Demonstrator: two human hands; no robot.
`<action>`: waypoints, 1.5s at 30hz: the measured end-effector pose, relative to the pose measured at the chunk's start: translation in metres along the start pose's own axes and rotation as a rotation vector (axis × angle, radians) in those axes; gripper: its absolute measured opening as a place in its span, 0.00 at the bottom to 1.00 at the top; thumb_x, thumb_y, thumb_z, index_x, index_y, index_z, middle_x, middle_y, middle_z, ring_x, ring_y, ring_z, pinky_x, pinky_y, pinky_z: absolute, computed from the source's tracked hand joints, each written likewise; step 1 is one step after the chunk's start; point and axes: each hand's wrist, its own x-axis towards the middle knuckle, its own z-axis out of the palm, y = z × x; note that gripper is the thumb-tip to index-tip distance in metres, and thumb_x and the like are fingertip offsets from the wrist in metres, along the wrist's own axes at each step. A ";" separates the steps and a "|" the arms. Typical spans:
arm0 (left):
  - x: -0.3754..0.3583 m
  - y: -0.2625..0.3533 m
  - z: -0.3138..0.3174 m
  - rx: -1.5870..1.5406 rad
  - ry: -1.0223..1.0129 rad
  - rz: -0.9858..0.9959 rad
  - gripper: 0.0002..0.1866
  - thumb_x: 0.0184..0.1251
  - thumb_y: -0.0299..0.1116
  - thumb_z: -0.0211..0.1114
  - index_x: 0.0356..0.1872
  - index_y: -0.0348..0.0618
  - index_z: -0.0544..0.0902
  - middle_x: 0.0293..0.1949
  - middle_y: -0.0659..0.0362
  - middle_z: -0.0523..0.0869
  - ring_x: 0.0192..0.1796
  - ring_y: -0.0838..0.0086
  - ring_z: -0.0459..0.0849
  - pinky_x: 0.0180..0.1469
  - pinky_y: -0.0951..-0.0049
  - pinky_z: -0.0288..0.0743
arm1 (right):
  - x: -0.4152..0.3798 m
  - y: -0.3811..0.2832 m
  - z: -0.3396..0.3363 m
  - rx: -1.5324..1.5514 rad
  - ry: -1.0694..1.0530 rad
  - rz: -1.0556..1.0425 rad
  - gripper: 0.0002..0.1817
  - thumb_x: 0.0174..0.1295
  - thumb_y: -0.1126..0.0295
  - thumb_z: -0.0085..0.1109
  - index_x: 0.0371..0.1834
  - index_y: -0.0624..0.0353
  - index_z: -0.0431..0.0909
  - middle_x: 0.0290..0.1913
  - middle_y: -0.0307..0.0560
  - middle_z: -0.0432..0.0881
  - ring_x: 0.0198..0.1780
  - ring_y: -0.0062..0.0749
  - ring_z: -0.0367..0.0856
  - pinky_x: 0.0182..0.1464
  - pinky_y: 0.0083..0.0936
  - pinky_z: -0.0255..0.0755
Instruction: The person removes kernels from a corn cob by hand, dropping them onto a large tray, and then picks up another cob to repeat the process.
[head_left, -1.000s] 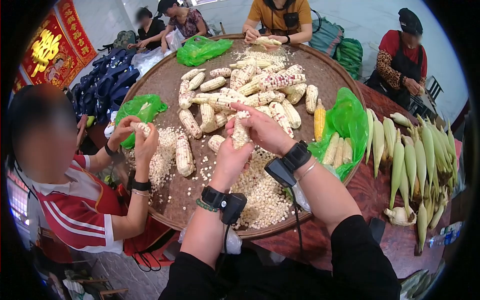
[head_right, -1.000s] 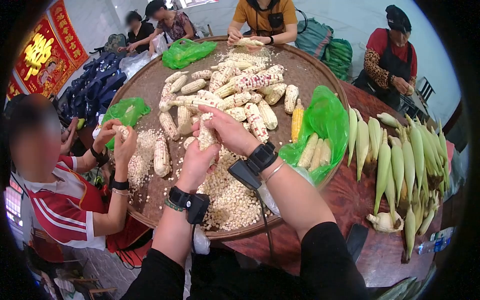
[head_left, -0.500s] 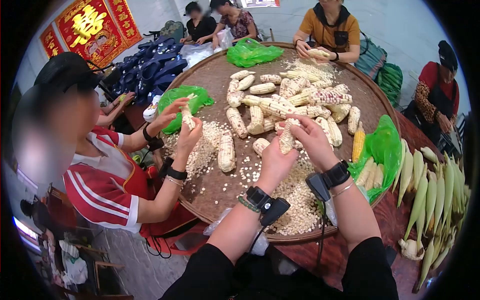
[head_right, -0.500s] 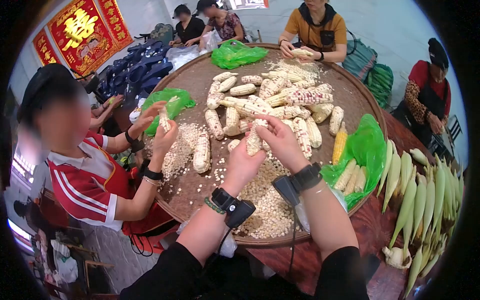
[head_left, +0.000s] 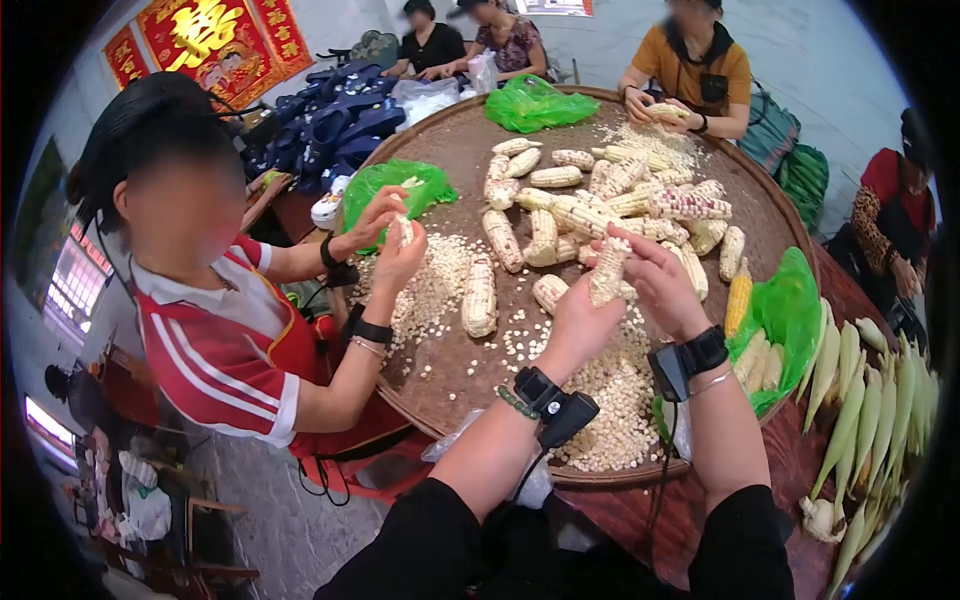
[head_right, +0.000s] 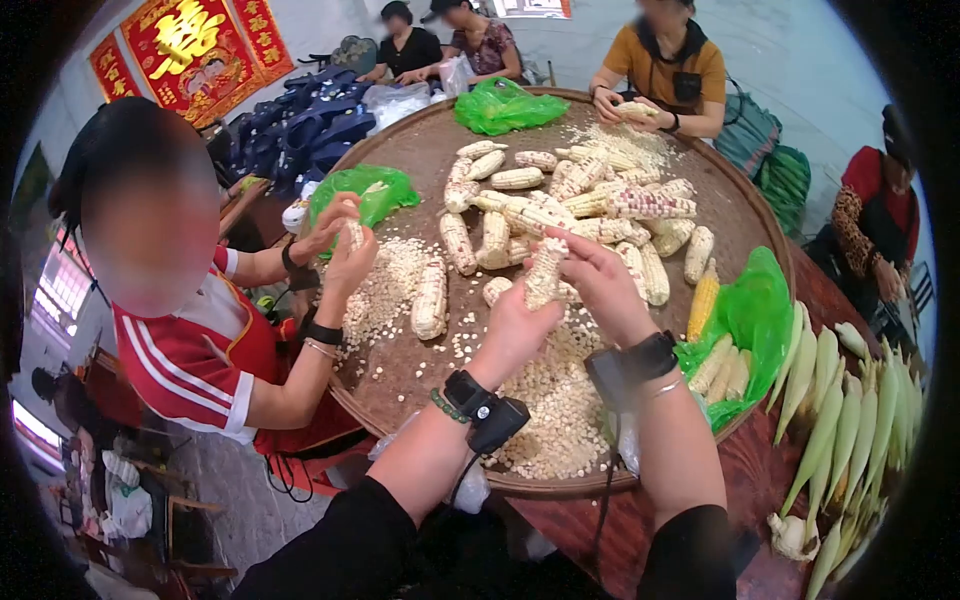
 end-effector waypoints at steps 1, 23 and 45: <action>0.000 -0.001 0.002 -0.008 0.021 0.011 0.18 0.58 0.30 0.63 0.50 0.36 0.78 0.30 0.59 0.83 0.29 0.78 0.80 0.34 0.72 0.76 | -0.001 0.001 0.000 0.056 0.011 0.004 0.26 0.63 0.78 0.43 0.67 0.67 0.67 0.53 0.50 0.82 0.54 0.28 0.79 0.59 0.23 0.70; 0.010 -0.015 0.000 0.109 0.011 0.140 0.17 0.54 0.30 0.66 0.46 0.35 0.79 0.32 0.51 0.86 0.34 0.65 0.85 0.40 0.67 0.77 | 0.002 0.007 -0.006 0.107 -0.092 -0.030 0.27 0.72 0.67 0.51 0.71 0.67 0.59 0.62 0.56 0.75 0.61 0.36 0.76 0.64 0.31 0.70; 0.006 -0.010 -0.001 0.112 -0.037 0.108 0.13 0.57 0.28 0.63 0.44 0.38 0.78 0.26 0.62 0.80 0.24 0.79 0.77 0.27 0.76 0.71 | 0.004 0.011 -0.009 0.097 -0.120 -0.064 0.27 0.72 0.68 0.50 0.71 0.66 0.58 0.63 0.55 0.74 0.63 0.39 0.74 0.65 0.32 0.68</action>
